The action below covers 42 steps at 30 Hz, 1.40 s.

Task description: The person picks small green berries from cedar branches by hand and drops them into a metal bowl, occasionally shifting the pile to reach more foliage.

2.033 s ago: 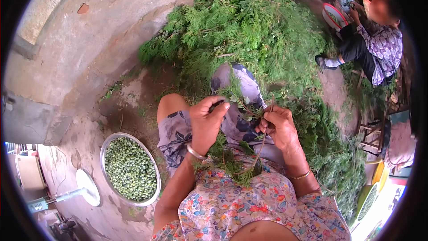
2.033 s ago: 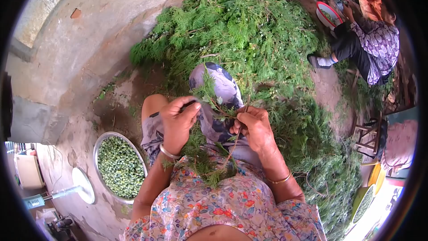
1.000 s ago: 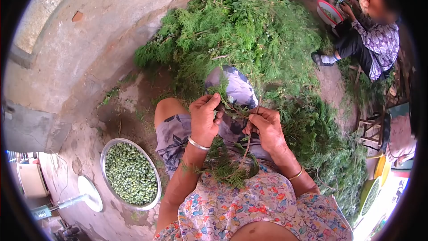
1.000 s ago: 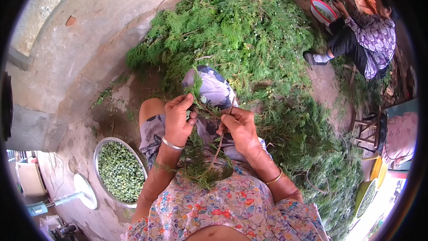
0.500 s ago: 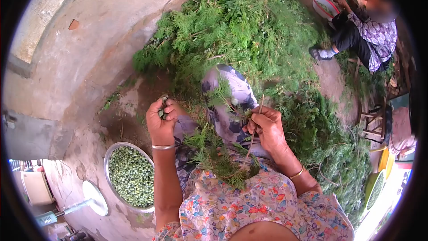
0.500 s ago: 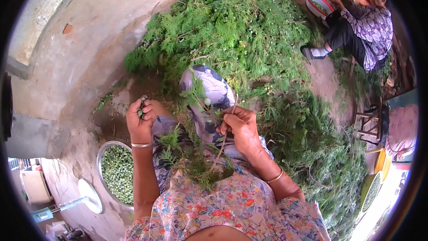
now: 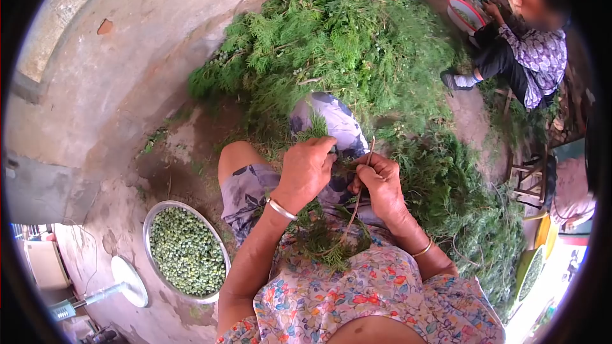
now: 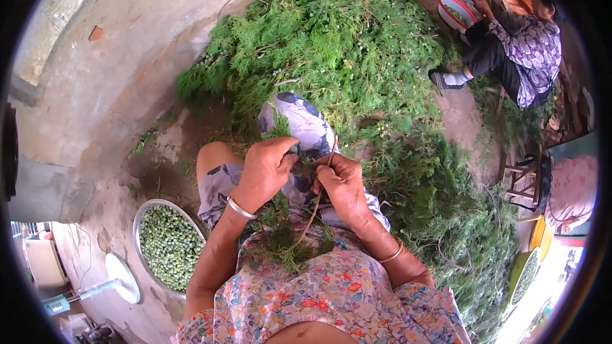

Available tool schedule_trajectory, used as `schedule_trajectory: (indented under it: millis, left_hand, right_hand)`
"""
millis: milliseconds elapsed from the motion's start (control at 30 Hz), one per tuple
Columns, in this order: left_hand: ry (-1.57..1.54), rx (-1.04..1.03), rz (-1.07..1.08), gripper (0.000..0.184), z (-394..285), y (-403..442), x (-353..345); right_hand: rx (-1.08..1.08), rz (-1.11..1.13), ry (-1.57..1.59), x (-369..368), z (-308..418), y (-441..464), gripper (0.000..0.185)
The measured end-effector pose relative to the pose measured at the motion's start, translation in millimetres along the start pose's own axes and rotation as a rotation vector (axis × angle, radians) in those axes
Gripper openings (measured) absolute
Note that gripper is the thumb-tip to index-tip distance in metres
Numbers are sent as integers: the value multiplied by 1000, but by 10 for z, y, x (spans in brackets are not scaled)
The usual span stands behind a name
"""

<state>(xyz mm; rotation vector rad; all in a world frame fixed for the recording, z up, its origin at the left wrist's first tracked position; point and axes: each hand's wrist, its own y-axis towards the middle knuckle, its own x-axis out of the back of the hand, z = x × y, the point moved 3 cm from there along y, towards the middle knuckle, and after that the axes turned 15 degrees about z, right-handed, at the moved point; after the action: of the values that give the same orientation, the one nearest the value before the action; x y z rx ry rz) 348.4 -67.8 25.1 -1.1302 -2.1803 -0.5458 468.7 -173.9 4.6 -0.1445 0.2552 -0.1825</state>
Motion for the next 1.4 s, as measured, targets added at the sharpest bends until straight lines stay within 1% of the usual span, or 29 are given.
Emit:
schedule_trajectory:
  millis: [100,167,200,233,267,300,333,367,400,467,500,533,600,633,700,733,800,833,900,933,1000,1100,1167,1233,1333,1367,1400]
  left_hand:
    - [-52,47,-30,20,132,-14,-70]
    - [271,59,-260,16,139,-58,-41]
    - [271,63,-263,16,215,-72,-28]
    - [-57,197,-372,13,409,-115,54]
    - [-389,325,-472,10,580,-177,121]
    - [-391,327,-469,10,607,-249,257]
    - [-919,283,-442,8,634,-325,390]
    - [-1442,220,-394,7,614,-349,441]
    - [-1438,221,-397,7,572,-372,446]
    - [-1421,264,-311,7,434,-459,323]
    - [-1431,324,-269,6,432,-495,185]
    - [-1431,325,-272,6,428,-510,58]
    - [-1001,309,-190,8,395,-489,-153]
    - [-1005,309,-192,8,381,-444,-256]
    - [-568,131,-328,13,292,-338,-294]
    - [-568,128,-329,13,283,-311,-315]
    - [-385,115,-363,11,256,-272,-301]
    - [-384,112,-362,11,259,-260,-278]
    - [87,-72,-359,15,158,-252,-216]
    - [86,-73,-358,15,154,-257,-234]
    - [172,1,-286,21,156,-260,-302]
    - [189,27,-268,23,180,-265,-256]
    - [207,45,-289,22,144,-268,-189]
    - [227,64,-306,22,153,-274,-163]
    - [258,38,-361,20,331,-291,-207]
    - [269,169,-414,18,513,-344,-217]
    - [277,302,-466,16,654,-413,-174]
  right_hand:
    - [-9,-3,3,2,-2,-7,12]
    - [-10,-8,25,24,-20,-19,12]
    - [-11,-14,52,33,-31,-29,11]
    - [-12,-10,52,44,-25,-28,11]
    - [-13,-28,160,67,-20,-28,11]
    - [-15,-49,269,94,-20,-40,10]
    - [-18,-52,269,109,-12,-46,10]
    - [-24,-65,361,117,-13,-37,9]
    - [-29,-75,456,117,-23,-24,9]
    - [-39,-60,463,128,-41,-18,7]
    - [-33,-52,462,130,-54,-13,10]
    - [-27,-46,458,132,-60,-10,13]
    - [-38,-42,430,102,-46,-2,13]
    - [-46,-41,402,90,-41,-5,13]
    - [-39,-25,363,90,-49,-3,13]
    - [-30,-10,329,87,-47,-2,13]
    - [-33,-16,305,77,-38,1,14]
    - [-40,-22,283,74,-39,0,14]
    - [-33,-30,280,67,-46,-4,14]
    - [-27,-36,276,66,-50,-7,14]
    - [-29,-30,279,72,-52,-6,14]
    - [-42,-5,248,81,-47,-1,13]
    - [-55,10,214,82,-46,-3,13]
    - [-17,44,219,27,-38,11,13]
    - [-26,9,256,-27,-26,35,12]
    - [-25,8,257,20,-38,21,12]
    - [-6,9,376,104,-68,-9,11]
